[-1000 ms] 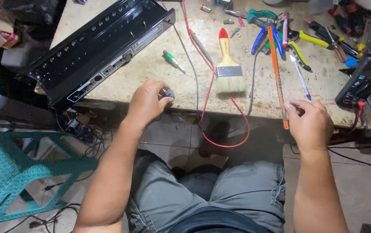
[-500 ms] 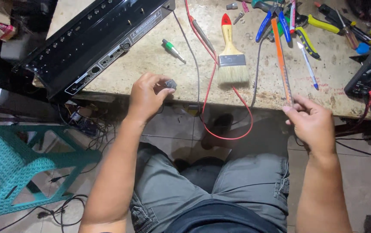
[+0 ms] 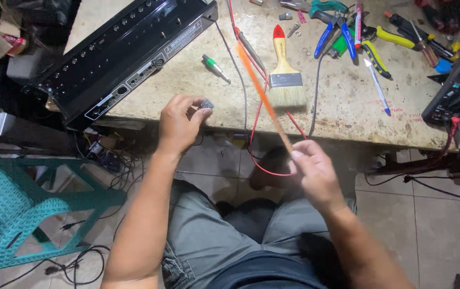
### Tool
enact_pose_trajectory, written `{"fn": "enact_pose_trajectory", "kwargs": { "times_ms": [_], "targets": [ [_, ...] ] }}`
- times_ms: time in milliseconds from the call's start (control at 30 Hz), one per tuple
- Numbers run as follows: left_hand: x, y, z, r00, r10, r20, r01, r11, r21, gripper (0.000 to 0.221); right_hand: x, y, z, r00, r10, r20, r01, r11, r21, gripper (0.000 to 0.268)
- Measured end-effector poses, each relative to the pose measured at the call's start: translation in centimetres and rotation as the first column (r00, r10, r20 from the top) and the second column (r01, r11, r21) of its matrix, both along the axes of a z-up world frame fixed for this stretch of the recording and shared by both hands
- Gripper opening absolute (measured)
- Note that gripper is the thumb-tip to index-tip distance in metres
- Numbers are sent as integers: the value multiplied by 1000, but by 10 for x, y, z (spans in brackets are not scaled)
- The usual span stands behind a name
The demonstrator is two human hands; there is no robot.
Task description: Repairing and cleaning electronic components on a workbench using a brush and multimeter probes
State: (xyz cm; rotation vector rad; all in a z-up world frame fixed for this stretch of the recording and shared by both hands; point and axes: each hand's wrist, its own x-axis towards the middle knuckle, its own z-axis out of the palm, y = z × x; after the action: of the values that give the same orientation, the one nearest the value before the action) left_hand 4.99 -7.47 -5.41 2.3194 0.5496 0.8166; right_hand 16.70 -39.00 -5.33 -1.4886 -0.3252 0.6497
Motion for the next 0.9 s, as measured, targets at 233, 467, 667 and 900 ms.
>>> {"fn": "enact_pose_trajectory", "kwargs": {
  "times_ms": [233,467,667,900],
  "targets": [
    [-18,9,-1,999,36,17,-36,999,-1,24,-13,31,3,925,258,278,-144,917,-372,36],
    [-11,6,7,1000,-27,7,28,998,-55,25,-13,48,12,994,91,-67,-97,991,-96,32],
    [-5,10,-4,997,-72,-24,72,997,7,26,-33,51,20,927,162,-337,-169,986,11,33],
    [-5,12,-11,995,-95,-7,96,995,39,32,-41,69,12,999,30,-21,-29,999,46,31]
  ]
}}
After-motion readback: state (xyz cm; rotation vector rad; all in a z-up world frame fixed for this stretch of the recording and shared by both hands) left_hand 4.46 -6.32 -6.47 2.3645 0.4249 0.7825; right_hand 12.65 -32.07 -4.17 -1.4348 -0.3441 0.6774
